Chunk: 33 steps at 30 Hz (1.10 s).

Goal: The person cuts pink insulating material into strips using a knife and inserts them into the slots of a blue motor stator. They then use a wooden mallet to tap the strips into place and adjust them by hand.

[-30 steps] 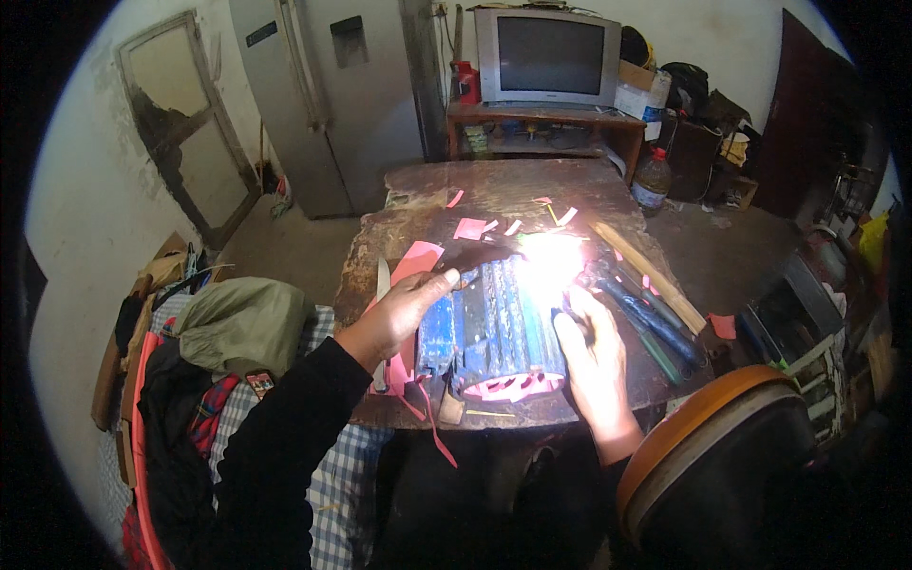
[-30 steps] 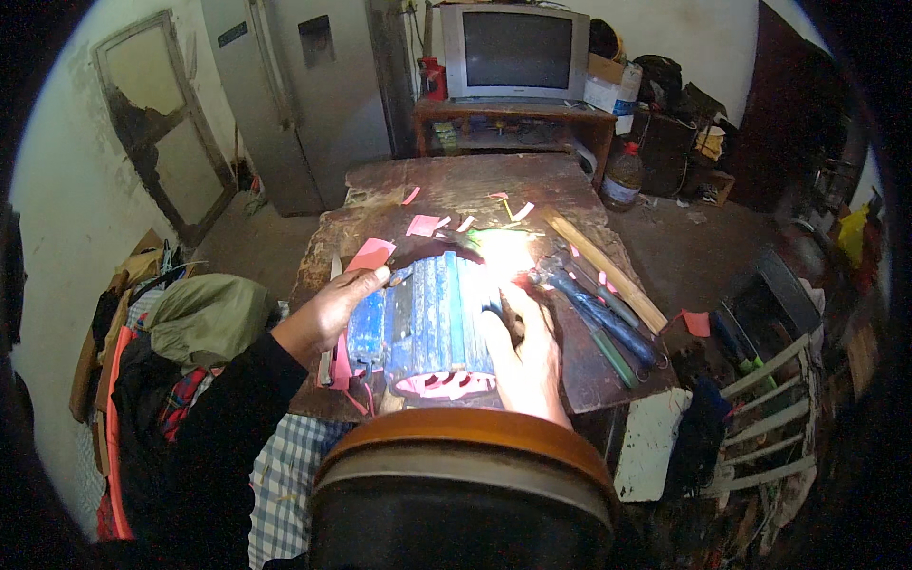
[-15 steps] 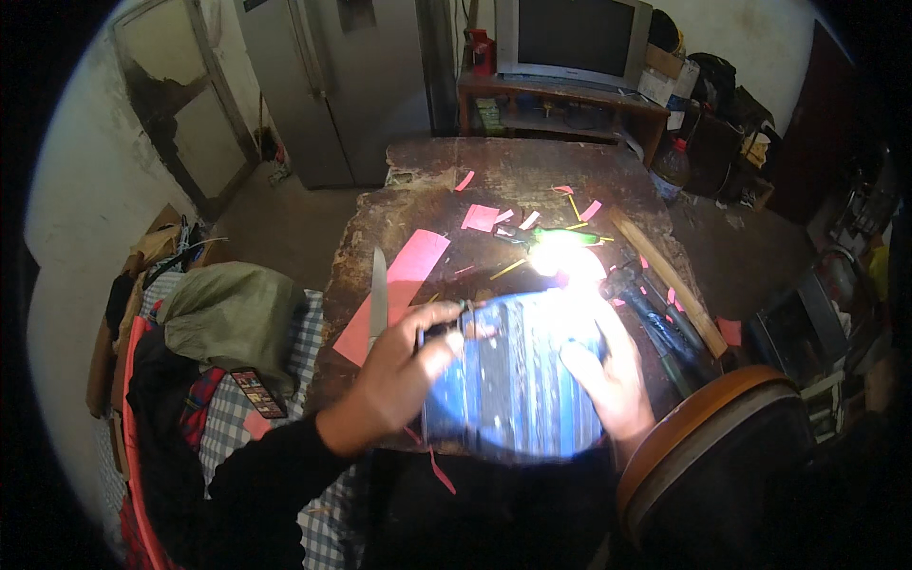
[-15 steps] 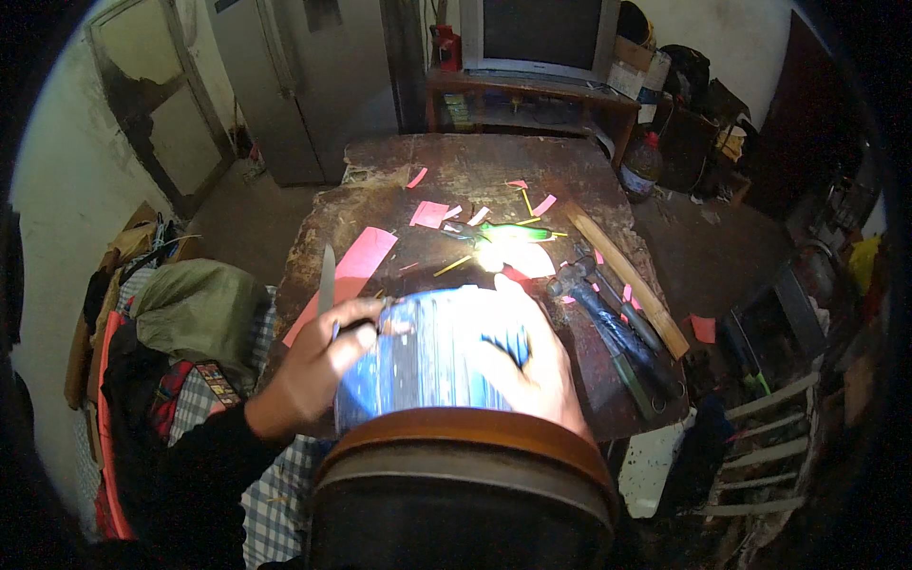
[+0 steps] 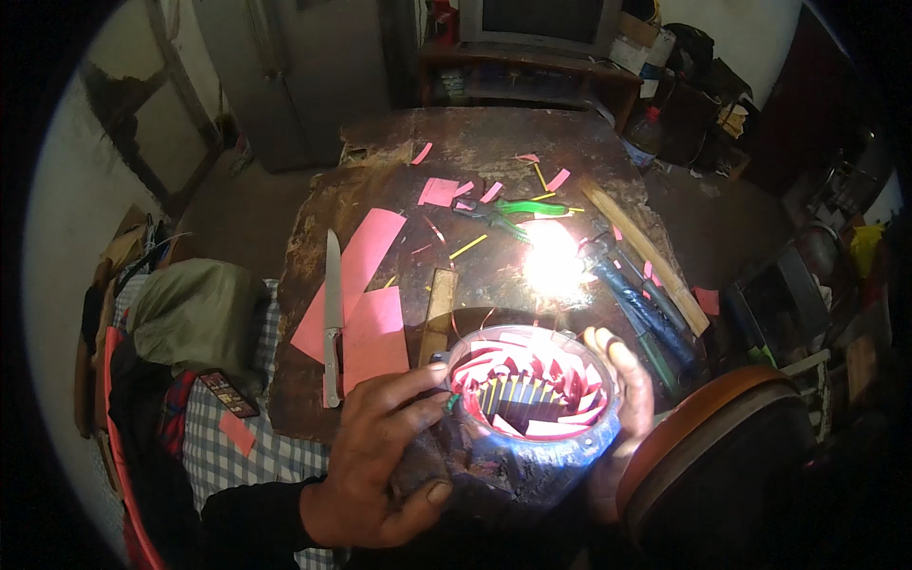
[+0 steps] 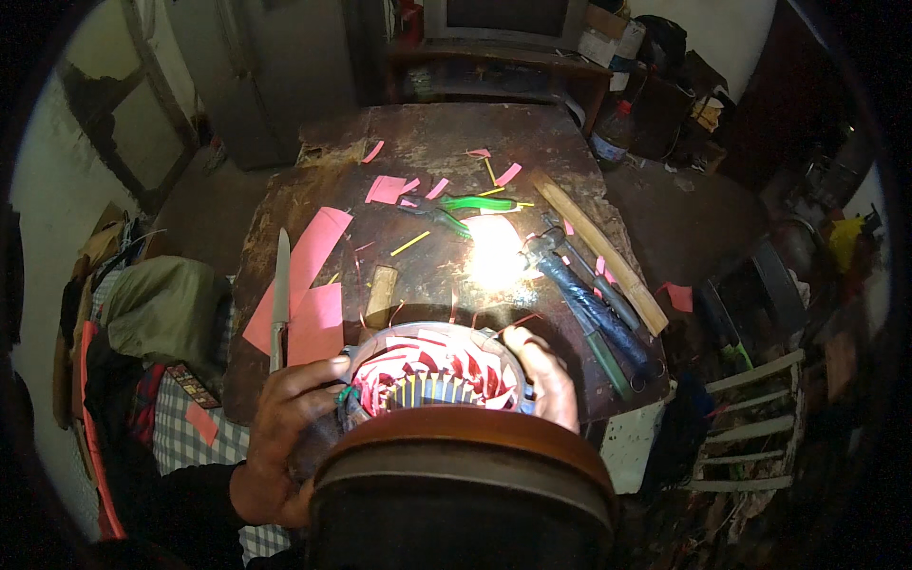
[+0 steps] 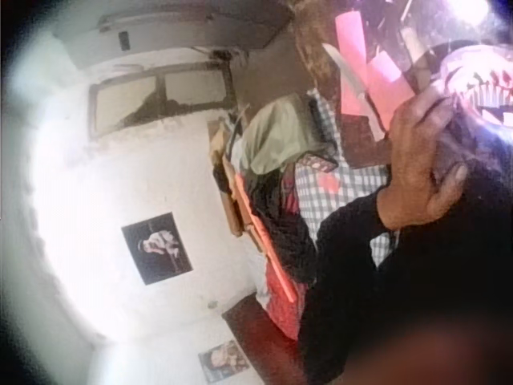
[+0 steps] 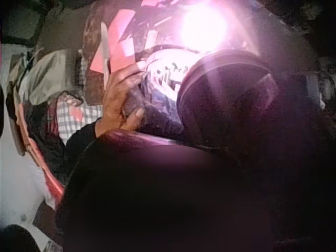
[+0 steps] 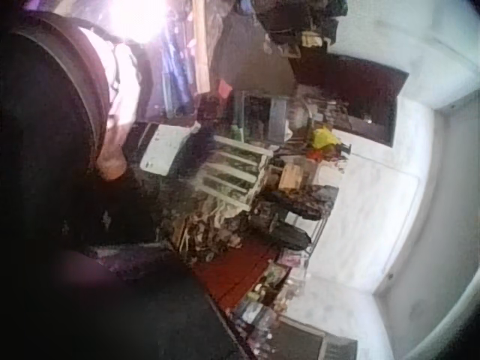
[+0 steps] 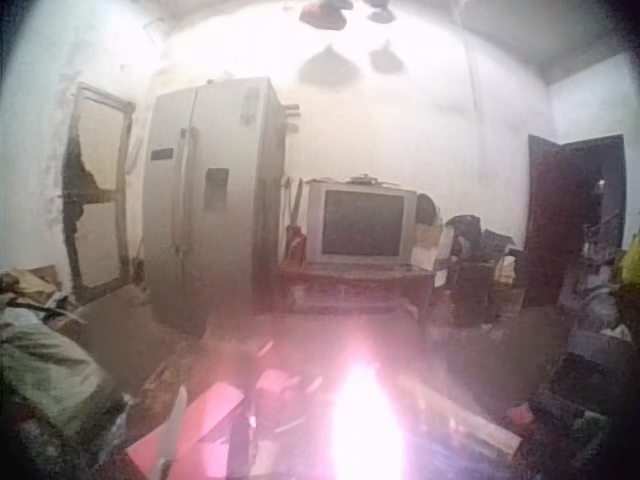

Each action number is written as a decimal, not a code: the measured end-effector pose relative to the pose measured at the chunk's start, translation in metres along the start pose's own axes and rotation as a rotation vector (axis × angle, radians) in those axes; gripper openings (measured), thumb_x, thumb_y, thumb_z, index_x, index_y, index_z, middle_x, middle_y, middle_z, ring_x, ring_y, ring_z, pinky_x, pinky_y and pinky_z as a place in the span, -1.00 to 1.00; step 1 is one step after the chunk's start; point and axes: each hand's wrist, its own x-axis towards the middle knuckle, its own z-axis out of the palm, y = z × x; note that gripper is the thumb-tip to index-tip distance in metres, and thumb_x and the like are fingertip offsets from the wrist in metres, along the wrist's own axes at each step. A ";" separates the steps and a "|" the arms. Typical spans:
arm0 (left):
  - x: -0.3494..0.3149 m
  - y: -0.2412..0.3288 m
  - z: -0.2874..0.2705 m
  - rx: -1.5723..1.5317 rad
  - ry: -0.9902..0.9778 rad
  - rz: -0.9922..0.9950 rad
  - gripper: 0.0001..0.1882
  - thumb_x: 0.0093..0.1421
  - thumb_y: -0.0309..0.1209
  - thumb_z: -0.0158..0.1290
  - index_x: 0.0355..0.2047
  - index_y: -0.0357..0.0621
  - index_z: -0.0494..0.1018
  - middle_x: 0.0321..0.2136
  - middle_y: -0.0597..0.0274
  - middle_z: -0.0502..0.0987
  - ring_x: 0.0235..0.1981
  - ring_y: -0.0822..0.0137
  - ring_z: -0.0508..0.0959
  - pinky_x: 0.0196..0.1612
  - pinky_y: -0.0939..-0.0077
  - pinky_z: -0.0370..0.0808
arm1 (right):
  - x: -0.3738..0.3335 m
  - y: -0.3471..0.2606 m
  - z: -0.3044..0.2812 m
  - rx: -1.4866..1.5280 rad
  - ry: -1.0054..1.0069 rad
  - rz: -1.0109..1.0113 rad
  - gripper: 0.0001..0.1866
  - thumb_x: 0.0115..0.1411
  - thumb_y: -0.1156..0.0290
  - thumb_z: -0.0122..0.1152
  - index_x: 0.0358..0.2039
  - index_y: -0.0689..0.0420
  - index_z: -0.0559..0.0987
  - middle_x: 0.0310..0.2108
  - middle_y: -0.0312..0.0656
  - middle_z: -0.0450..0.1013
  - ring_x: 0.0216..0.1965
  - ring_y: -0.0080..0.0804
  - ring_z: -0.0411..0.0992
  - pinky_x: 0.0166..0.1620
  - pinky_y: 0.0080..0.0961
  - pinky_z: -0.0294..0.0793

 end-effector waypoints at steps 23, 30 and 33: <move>0.002 0.000 -0.002 -0.021 0.002 0.012 -0.31 0.35 -0.17 0.28 0.36 -0.33 0.43 0.37 -0.32 0.49 0.31 -0.25 0.56 0.36 -0.15 0.42 | 0.179 -0.069 0.100 -0.142 -1.086 0.503 -0.46 0.54 0.32 0.35 0.38 0.38 0.55 0.04 0.03 0.72 0.10 -0.17 0.72 0.20 -0.30 0.71; 0.005 -0.006 -0.001 -0.022 -0.017 0.022 -0.28 0.36 -0.23 0.26 0.42 -0.34 0.35 0.37 -0.34 0.48 0.33 -0.25 0.55 0.37 -0.16 0.43 | 0.155 -0.109 0.043 -0.136 -0.619 0.464 -0.69 0.59 0.35 0.26 -0.01 0.39 0.72 -0.21 -0.08 0.73 -0.14 -0.34 0.73 0.05 -0.41 0.71; 0.008 -0.009 -0.001 -0.016 -0.023 0.030 -0.26 0.34 -0.26 0.24 0.43 -0.35 0.31 0.36 -0.37 0.47 0.32 -0.27 0.54 0.37 -0.19 0.43 | 0.137 -0.127 0.017 -0.430 -0.615 0.232 -0.77 0.51 0.45 0.30 -0.02 0.34 0.78 -0.16 -0.04 0.74 -0.07 -0.30 0.71 0.09 -0.37 0.68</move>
